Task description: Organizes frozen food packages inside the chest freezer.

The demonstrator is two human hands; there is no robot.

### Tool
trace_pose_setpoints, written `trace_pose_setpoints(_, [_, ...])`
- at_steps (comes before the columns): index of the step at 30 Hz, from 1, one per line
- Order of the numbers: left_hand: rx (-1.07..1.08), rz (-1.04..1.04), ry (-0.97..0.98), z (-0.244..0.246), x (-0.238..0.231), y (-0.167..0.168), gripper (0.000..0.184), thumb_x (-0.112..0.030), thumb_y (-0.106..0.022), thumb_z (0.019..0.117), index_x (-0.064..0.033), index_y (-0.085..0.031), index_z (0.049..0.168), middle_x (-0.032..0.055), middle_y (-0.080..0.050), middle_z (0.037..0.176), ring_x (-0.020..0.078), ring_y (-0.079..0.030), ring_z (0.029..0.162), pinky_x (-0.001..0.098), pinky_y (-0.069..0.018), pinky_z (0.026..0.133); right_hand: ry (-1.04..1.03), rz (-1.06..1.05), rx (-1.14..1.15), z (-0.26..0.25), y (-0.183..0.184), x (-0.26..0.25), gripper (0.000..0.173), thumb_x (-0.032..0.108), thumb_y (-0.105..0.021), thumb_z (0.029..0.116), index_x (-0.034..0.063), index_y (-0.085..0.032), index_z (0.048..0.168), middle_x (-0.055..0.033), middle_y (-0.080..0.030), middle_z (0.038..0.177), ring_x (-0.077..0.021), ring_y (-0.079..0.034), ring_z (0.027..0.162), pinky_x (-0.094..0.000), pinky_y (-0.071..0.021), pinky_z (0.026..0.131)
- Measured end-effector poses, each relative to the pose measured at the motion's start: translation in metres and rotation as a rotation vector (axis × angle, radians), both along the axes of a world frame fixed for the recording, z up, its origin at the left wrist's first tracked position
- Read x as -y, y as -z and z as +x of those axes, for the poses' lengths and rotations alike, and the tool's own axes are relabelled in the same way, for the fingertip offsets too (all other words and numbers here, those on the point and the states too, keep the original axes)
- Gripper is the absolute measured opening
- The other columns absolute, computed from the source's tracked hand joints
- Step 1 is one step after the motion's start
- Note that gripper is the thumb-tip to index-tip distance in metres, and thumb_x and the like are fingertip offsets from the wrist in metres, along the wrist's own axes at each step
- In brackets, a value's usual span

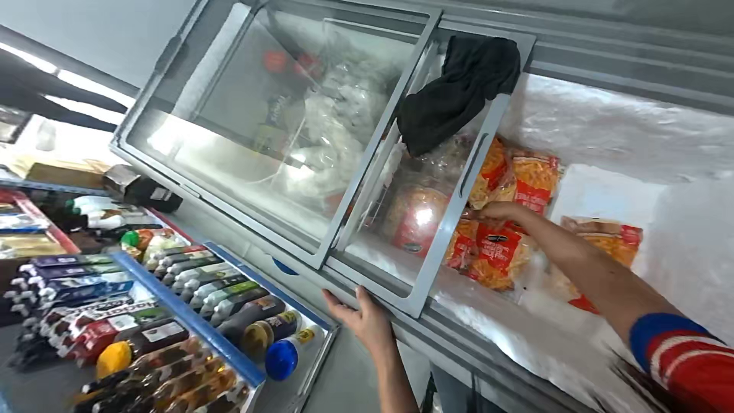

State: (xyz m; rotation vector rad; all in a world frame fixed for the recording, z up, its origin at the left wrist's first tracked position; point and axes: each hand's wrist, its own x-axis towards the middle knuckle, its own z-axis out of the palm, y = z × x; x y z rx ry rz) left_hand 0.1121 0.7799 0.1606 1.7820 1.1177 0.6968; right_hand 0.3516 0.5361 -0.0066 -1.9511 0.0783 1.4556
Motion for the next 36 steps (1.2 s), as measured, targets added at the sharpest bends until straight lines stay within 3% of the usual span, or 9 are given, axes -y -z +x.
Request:
trace_pose_setpoints(4, [-0.023, -0.004, -0.013, 0.001, 0.001, 0.000, 0.074, -0.012, -0.050, 0.1021, 0.0016, -0.009, 0.161, 0.0283, -0.013, 0.166, 0.0281, -0.027, 0.152, 0.0362, -0.0289, 0.121, 0.552, 0.209, -0.102, -0.018, 0.018, -0.078, 0.049, 0.027, -0.045, 0.1108, -0.0040, -0.042, 0.149, -0.0257, -0.049, 0.147, -0.0329, -0.052, 0.132, -0.0460, -0.0446, 0.109])
trace_pose_setpoints(6, [-0.036, -0.002, -0.014, 0.002, 0.002, -0.002, 0.074, -0.013, -0.050, 0.1016, 0.0021, -0.009, 0.161, 0.0295, -0.013, 0.166, 0.0284, -0.027, 0.152, 0.0363, -0.0294, 0.121, 0.663, 0.205, -0.105, -0.021, -0.016, -0.096, 0.044, 0.017, -0.036, 0.1124, -0.0042, -0.039, 0.150, -0.0239, -0.044, 0.151, -0.0300, -0.048, 0.134, -0.0426, -0.0396, 0.110])
trace_pose_setpoints(8, [-0.032, -0.007, -0.020, 0.003, 0.003, -0.002, 0.075, -0.012, -0.050, 0.1008, 0.0017, -0.008, 0.162, 0.0296, -0.013, 0.166, 0.0271, -0.028, 0.151, 0.0351, -0.0300, 0.120, 0.742, 0.173, -0.013, -0.027, -0.016, -0.104, 0.043, 0.015, -0.037, 0.1118, -0.0081, -0.043, 0.147, -0.0275, -0.047, 0.148, -0.0319, -0.051, 0.131, -0.0427, -0.0408, 0.109])
trace_pose_setpoints(10, [-0.013, -0.012, -0.026, 0.002, 0.003, -0.002, 0.075, -0.012, -0.050, 0.1007, 0.0018, -0.008, 0.161, 0.0298, -0.014, 0.165, 0.0247, -0.030, 0.150, 0.0327, -0.0314, 0.119, 0.748, 0.155, 0.050, -0.028, 0.001, -0.108, 0.043, 0.012, -0.043, 0.1094, -0.0090, -0.043, 0.147, -0.0279, -0.048, 0.148, -0.0322, -0.050, 0.134, -0.0435, -0.0399, 0.112])
trace_pose_setpoints(16, [-0.010, -0.010, -0.013, 0.001, 0.005, -0.002, 0.075, -0.013, -0.049, 0.1007, 0.0032, -0.009, 0.161, 0.0308, -0.016, 0.164, 0.0250, -0.033, 0.148, 0.0317, -0.0332, 0.117, 0.600, 0.129, 0.216, -0.029, -0.013, -0.099, 0.044, 0.007, -0.048, 0.1067, -0.0147, -0.042, 0.145, -0.0326, -0.046, 0.148, -0.0371, -0.046, 0.139, -0.0441, -0.0353, 0.116])
trace_pose_setpoints(21, [-0.007, -0.018, -0.009, -0.001, 0.005, -0.001, 0.074, -0.012, -0.049, 0.1018, 0.0027, -0.008, 0.161, 0.0295, -0.014, 0.165, 0.0269, -0.031, 0.150, 0.0340, -0.0317, 0.119, 0.419, 0.051, 0.376, -0.053, 0.020, -0.088, 0.054, 0.023, -0.054, 0.1062, -0.0119, -0.043, 0.146, -0.0317, -0.049, 0.147, -0.0388, -0.046, 0.141, -0.0476, -0.0331, 0.120])
trace_pose_setpoints(24, [-0.003, -0.004, 0.011, -0.002, 0.004, 0.000, 0.074, -0.010, -0.049, 0.1019, 0.0034, -0.007, 0.161, 0.0291, -0.010, 0.167, 0.0292, -0.024, 0.154, 0.0364, -0.0256, 0.122, 0.451, 0.062, 0.455, -0.074, -0.001, -0.058, 0.052, 0.028, -0.057, 0.1056, -0.0106, -0.051, 0.140, -0.0312, -0.058, 0.136, -0.0398, -0.055, 0.131, -0.0500, -0.0398, 0.114])
trace_pose_setpoints(31, [0.002, -0.018, 0.008, -0.002, 0.005, -0.004, 0.074, -0.009, -0.050, 0.1027, 0.0027, -0.007, 0.161, 0.0281, -0.013, 0.167, 0.0274, -0.026, 0.153, 0.0352, -0.0274, 0.121, 0.561, 0.006, 0.607, -0.077, -0.060, 0.096, 0.053, 0.028, -0.055, 0.1062, -0.0053, -0.044, 0.146, -0.0280, -0.060, 0.132, -0.0360, -0.061, 0.121, -0.0519, -0.0484, 0.104])
trace_pose_setpoints(36, [-0.013, -0.017, -0.008, -0.001, 0.005, -0.007, 0.073, -0.010, -0.049, 0.1033, 0.0016, -0.007, 0.162, 0.0267, -0.013, 0.167, 0.0283, -0.025, 0.154, 0.0370, -0.0270, 0.122, 0.743, -0.270, 0.627, -0.060, -0.049, 0.237, 0.054, 0.028, -0.058, 0.1046, -0.0079, -0.048, 0.144, -0.0331, -0.055, 0.137, -0.0437, -0.054, 0.128, -0.0592, -0.0419, 0.108])
